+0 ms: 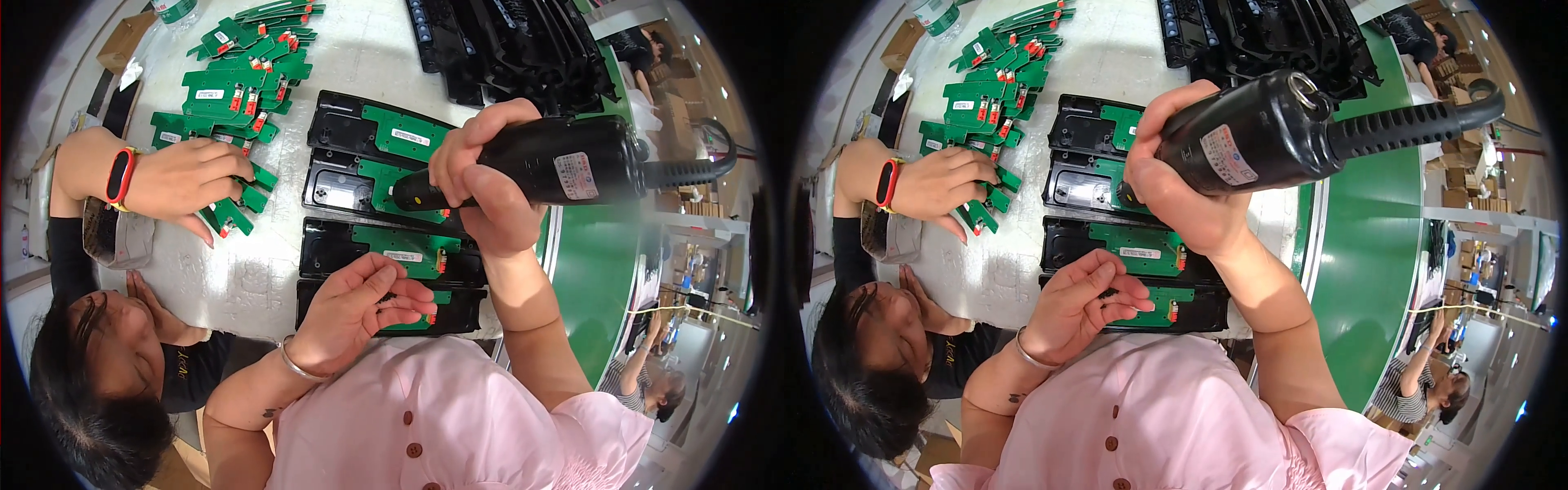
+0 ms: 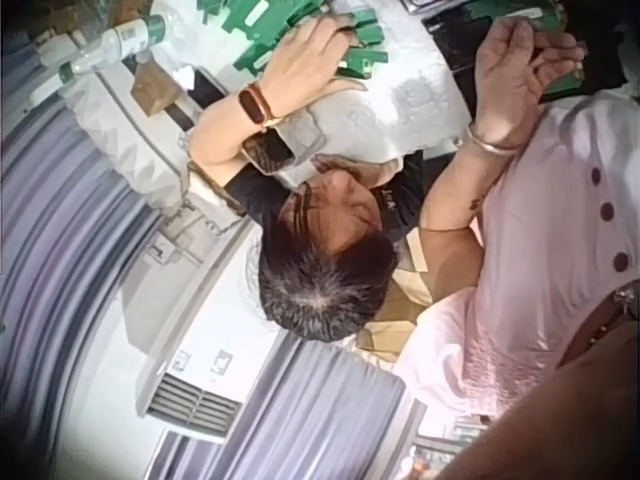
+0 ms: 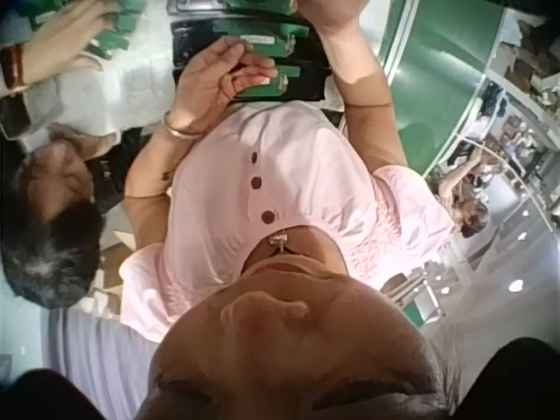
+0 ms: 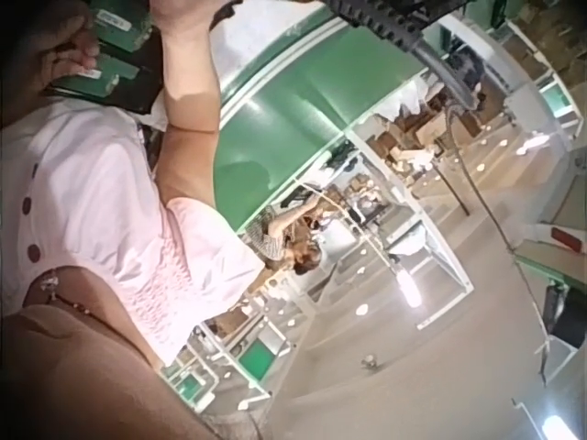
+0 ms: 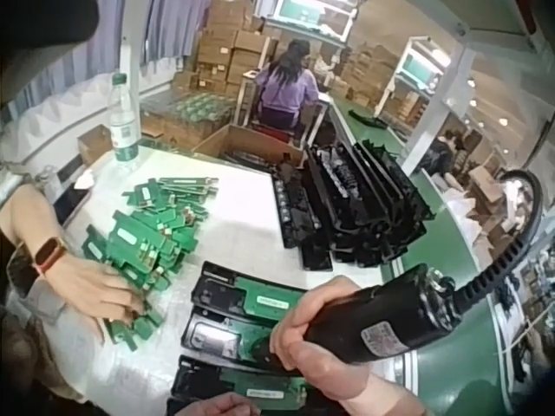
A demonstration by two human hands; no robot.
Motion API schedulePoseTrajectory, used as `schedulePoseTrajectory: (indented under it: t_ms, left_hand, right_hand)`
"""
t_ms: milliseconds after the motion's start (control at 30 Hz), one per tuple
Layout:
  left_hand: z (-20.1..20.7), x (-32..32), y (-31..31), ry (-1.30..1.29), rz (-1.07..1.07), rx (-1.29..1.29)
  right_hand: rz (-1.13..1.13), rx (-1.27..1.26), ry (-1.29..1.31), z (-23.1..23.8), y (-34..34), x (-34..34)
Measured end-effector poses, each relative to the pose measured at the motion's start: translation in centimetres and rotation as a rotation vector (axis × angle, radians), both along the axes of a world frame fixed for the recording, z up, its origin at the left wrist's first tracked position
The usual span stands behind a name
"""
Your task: Assemble circuit boards into plastic housings using an electric screwdriver.
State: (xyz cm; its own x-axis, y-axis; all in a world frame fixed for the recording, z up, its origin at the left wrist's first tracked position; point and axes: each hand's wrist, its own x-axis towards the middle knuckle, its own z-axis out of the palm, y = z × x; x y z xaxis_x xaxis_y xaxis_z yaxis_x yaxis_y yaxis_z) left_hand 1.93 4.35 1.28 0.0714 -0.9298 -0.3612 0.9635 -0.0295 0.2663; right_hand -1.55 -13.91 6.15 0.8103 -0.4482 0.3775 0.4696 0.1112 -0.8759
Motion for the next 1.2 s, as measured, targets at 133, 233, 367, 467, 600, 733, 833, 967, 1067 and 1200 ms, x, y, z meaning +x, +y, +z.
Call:
schedulePoseTrajectory:
  t_ms: [133, 233, 367, 467, 600, 733, 833, 967, 1067, 1200]
  left_hand:
    - [-0.3, 0.3, 0.1, -0.111, -0.033, 0.016]
    - [-0.2, 0.4, -0.1, -0.123, 0.029, 0.096]
    - [-0.1, 0.5, -0.2, -0.085, 0.084, 0.182]
    - [-0.7, 0.6, 0.0, 0.004, 0.116, 0.134]
    - [-0.5, 0.4, -0.6, -0.004, 0.149, 0.160]
    - [-0.5, 0.3, -1.1, 0.020, 0.217, 0.184]
    - [-1.1, 0.1, -1.6, 0.072, 0.218, 0.109]
    - [-1.2, -0.2, -2.1, 0.093, 0.203, -0.020]
    - [-0.9, -0.5, -2.8, 0.089, 0.199, -0.007]
    - [-0.9, -0.9, -3.0, 0.100, 0.192, 0.011]
  right_hand:
    - [-0.030, -0.069, 0.018, -0.2, 0.2, 0.1]
    - [-0.048, -0.151, 0.074, 0.1, 0.8, 0.0]
    - [-0.023, -0.427, 0.181, 0.2, 0.4, -0.3]
    - [-0.001, -0.440, 0.190, 0.3, 0.4, 0.0]
    - [0.009, -0.415, 0.195, 0.1, 0.6, 0.3]
    - [-0.014, -0.318, 0.131, 1.4, 0.5, -0.9]
    - [0.075, -0.195, -0.120, 5.2, 0.8, -3.4]
    - [0.076, -0.211, -0.174, 7.3, 1.1, -5.8]
    - [0.049, -0.209, -0.198, 6.7, 1.2, -6.2]
    - [0.027, -0.226, -0.228, 6.7, 1.1, -6.8]
